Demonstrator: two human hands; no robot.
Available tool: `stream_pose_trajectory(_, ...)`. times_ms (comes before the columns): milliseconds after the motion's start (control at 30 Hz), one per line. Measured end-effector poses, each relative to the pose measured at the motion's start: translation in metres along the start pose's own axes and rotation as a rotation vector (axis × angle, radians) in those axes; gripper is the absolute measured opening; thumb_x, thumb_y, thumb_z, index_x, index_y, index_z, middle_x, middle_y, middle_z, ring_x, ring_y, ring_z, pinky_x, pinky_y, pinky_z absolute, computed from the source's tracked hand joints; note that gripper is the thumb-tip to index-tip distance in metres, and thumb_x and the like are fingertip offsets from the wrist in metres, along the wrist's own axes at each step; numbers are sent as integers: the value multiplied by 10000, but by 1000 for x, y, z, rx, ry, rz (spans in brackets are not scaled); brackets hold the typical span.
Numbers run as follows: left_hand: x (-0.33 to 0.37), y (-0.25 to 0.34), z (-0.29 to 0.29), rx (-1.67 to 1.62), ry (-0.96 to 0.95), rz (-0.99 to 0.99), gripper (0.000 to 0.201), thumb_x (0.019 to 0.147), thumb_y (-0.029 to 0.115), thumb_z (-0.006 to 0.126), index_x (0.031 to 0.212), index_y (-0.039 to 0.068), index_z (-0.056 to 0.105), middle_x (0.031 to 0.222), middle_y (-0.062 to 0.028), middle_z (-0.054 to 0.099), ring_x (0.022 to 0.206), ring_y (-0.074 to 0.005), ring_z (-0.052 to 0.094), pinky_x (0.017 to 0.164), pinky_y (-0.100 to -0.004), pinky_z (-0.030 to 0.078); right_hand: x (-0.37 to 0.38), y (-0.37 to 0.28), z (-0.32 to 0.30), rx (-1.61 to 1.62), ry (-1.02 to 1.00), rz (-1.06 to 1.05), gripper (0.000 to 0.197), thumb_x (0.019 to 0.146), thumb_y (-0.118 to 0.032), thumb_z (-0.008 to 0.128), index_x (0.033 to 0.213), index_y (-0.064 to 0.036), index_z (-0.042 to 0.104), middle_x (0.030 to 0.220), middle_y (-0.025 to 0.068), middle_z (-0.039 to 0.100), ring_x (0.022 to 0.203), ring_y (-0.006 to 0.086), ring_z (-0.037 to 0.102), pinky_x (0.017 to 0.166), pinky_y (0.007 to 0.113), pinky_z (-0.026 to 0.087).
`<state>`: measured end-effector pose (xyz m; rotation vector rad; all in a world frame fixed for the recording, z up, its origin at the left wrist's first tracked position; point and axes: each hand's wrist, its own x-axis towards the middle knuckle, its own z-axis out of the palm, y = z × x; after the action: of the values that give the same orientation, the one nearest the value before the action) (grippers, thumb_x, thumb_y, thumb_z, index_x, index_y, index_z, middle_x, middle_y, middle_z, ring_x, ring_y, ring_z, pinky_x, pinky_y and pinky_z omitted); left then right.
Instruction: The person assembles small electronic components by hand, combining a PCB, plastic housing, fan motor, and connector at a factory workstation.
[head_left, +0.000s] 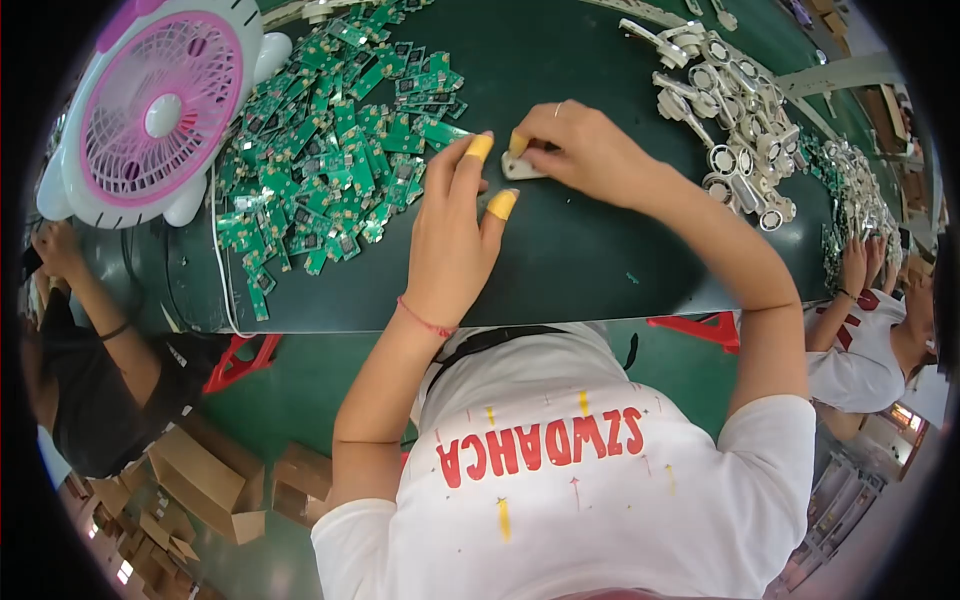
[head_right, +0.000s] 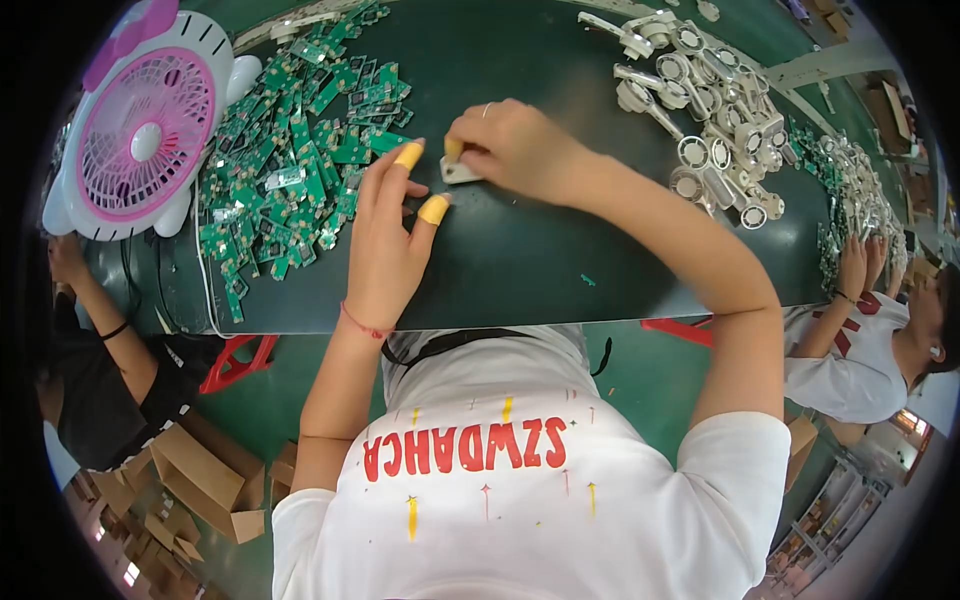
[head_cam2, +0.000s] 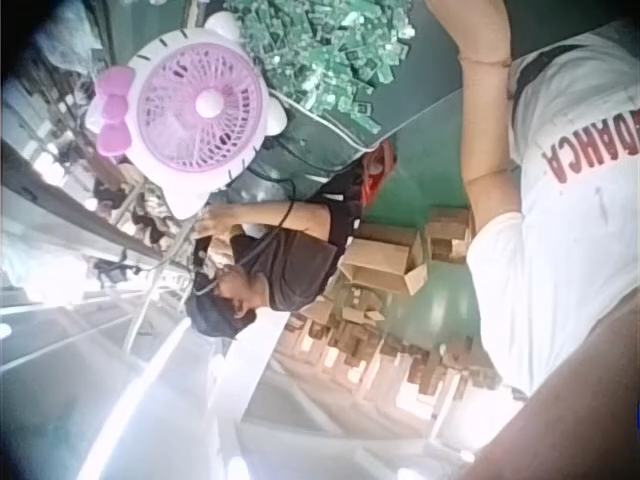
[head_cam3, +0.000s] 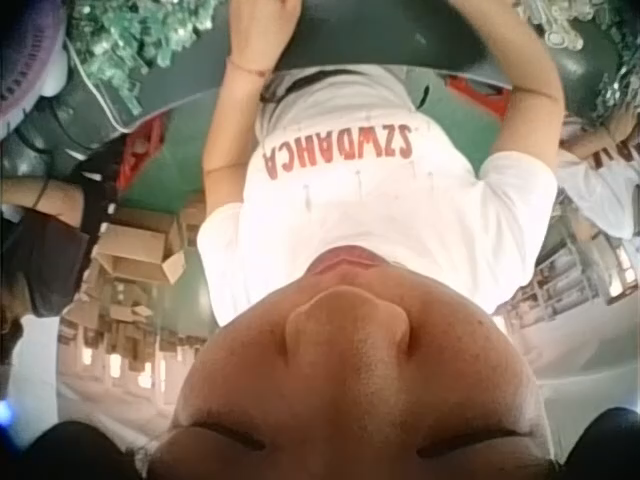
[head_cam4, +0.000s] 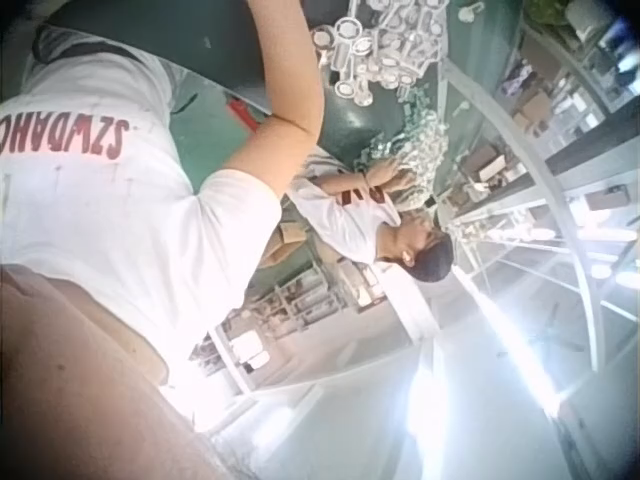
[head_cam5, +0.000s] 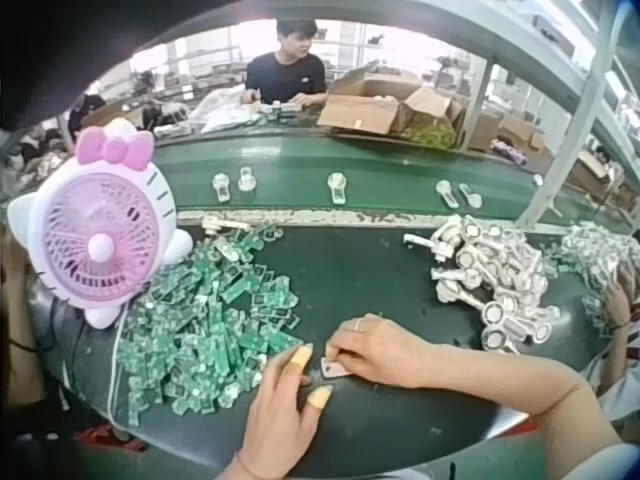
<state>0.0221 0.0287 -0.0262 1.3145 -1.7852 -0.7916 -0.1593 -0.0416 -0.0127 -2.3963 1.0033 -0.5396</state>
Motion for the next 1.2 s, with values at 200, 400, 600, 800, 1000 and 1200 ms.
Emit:
stream_pose_trajectory(200,-5,-7,-5,-113,-63,-104,323,739,-15,645,1043,-3,536,888,-99,559,765,-213,599,659,-289,492,-20,-20,19,141,113,-2,183,746,-74,655,902,-49,563,898,77,552,795,251,560,696,337,456)
stream_pose_trajectory(400,-15,2,-12,-100,-26,-29,331,728,-15,654,1039,12,546,883,-88,557,753,-207,602,678,-294,488,-42,-39,23,-203,175,-120,279,702,-111,693,942,-59,561,927,67,552,908,272,529,817,378,391)
stream_pose_trajectory(600,-9,-5,-21,-142,-154,70,399,721,41,680,1095,26,542,933,-95,549,799,-218,587,692,-305,472,-54,-19,35,212,179,-56,225,722,-55,685,914,-35,570,908,75,555,905,252,537,824,387,393)
stream_pose_trajectory(800,48,-34,-36,585,3,446,279,728,61,611,1004,96,624,972,-6,595,844,-205,512,743,-328,407,-55,-17,39,368,179,73,147,825,-73,604,966,-52,565,891,51,593,928,213,569,956,383,353)
stream_pose_trajectory(1000,65,-27,-40,709,-69,584,205,723,32,607,922,75,628,858,-24,553,831,-203,524,714,-324,421,-49,-35,22,342,178,228,142,844,-100,588,962,-31,550,902,43,632,803,187,602,1013,386,307)
stream_pose_trajectory(1200,24,11,-24,-192,-181,106,199,888,-31,438,1067,7,516,982,-55,561,752,-90,528,677,-212,441,-45,-61,6,741,167,488,96,889,-99,516,915,-10,539,774,2,583,716,54,520,681,221,427)
